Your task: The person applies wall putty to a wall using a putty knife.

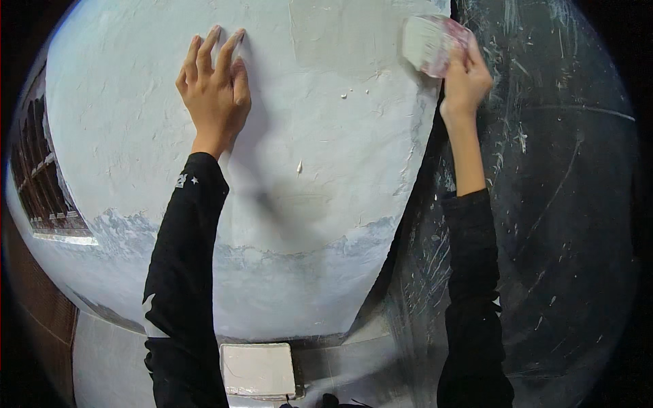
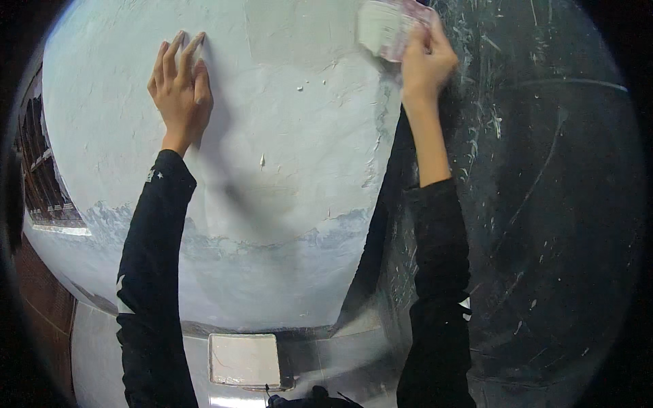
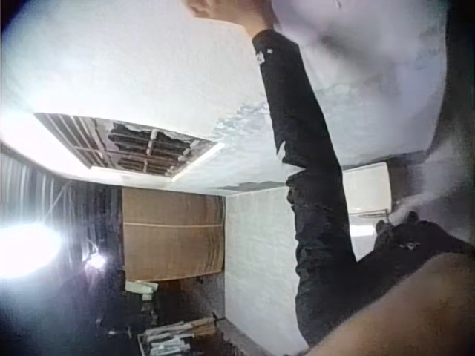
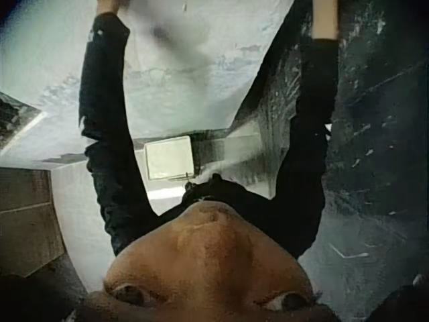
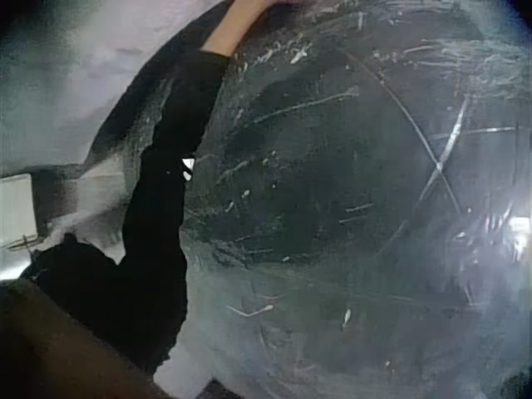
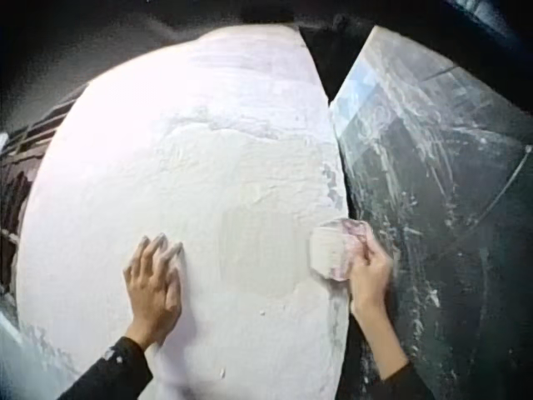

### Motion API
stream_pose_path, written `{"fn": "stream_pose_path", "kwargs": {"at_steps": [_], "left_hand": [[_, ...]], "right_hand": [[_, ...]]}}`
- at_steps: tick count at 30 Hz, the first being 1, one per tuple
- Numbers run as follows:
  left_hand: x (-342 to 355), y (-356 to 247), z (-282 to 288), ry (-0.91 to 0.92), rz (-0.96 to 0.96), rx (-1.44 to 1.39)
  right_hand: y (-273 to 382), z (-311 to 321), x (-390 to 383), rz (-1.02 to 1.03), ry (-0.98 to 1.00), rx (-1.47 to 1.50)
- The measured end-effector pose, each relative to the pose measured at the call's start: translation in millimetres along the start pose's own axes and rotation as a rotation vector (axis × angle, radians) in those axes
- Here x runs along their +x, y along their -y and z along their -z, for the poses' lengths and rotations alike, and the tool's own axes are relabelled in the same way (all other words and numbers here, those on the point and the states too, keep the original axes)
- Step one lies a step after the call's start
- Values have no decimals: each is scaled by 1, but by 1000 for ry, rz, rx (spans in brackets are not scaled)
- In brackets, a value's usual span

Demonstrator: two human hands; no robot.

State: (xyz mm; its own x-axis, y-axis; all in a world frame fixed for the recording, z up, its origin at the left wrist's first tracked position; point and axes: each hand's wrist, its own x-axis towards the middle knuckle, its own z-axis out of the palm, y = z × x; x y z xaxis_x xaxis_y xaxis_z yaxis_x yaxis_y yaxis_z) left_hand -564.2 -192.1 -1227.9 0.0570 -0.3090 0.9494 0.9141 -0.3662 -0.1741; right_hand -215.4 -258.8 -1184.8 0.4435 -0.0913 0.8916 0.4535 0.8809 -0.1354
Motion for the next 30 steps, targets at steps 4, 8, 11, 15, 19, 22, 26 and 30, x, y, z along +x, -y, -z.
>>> {"fn": "stream_pose_path", "kwargs": {"at_steps": [4,8,11,15,19,22,26,30], "left_hand": [[0,2,-5,-36,2,-32],[4,3,-1,-26,3,-24],[2,7,-1,-39,-18,-9],[-3,0,28,150,21,-207],[-41,15,70,128,13,-275],[-93,40,112,205,64,-283],[-160,82,192,566,189,-328],[-239,146,279,769,349,-347]], "right_hand": [[0,11,-4,-52,21,-13],[20,26,-22,-62,-239,17],[41,12,-49,-54,-126,-36],[91,-10,-92,-278,18,-27],[129,-25,-144,-422,148,-3],[147,-40,-193,-455,160,28],[183,-51,-264,-584,251,-25],[220,-69,-359,-742,370,-114]]}}
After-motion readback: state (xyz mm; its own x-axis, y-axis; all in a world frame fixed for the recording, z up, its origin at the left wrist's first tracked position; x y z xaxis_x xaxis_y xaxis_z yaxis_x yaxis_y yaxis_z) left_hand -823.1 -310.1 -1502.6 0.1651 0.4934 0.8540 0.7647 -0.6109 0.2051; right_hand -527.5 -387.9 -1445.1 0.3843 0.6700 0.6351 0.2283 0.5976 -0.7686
